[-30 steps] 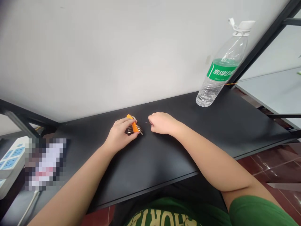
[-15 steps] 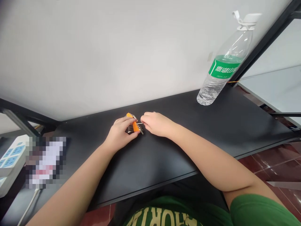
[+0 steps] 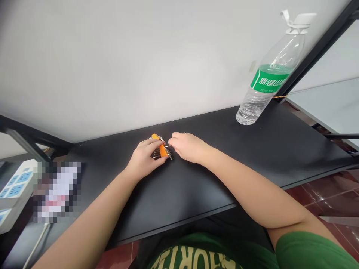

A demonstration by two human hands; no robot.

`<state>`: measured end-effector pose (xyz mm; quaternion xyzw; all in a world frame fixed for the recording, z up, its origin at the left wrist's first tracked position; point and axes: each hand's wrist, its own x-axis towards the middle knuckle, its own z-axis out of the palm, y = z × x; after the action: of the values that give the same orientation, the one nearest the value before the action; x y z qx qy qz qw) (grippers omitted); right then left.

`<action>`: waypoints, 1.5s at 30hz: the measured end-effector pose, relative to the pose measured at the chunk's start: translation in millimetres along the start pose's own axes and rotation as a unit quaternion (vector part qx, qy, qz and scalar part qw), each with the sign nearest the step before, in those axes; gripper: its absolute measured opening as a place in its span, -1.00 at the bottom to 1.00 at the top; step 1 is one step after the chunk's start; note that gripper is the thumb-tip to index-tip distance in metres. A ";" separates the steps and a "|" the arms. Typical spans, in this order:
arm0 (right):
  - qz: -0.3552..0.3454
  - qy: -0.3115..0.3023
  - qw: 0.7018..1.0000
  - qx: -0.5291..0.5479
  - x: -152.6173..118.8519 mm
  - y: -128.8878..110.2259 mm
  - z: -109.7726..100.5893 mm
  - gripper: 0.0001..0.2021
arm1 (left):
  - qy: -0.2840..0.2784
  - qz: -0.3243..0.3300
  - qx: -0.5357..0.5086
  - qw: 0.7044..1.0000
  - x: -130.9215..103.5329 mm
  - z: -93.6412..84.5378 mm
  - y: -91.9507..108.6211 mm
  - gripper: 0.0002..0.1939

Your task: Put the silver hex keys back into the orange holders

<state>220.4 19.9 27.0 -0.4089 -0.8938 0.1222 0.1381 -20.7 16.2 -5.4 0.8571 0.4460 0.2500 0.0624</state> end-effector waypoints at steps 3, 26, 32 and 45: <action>-0.016 0.010 0.999 -0.043 -1.5 -3.5 1.7 -0.71 | -0.001 0.005 0.002 1.000 1.0 -0.3 1.3 -0.56; 0.170 0.039 0.802 0.572 15.7 7.6 23.3 -0.76 | 0.020 0.023 0.002 1.000 2.1 -4.8 9.1 -0.58; 0.194 0.062 0.978 0.053 6.0 45.3 -10.6 -0.90 | 0.010 0.009 -0.040 0.999 0.7 -3.3 7.5 -0.53; 0.211 -0.054 0.973 -0.078 7.8 49.1 -2.2 -0.87 | 0.033 0.010 0.002 0.999 1.5 -4.0 6.6 -0.59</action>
<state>250.5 57.3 13.9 -0.5903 -0.8004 0.1006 0.0289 -17.1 13.0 0.8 0.8528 0.4398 0.2782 0.0435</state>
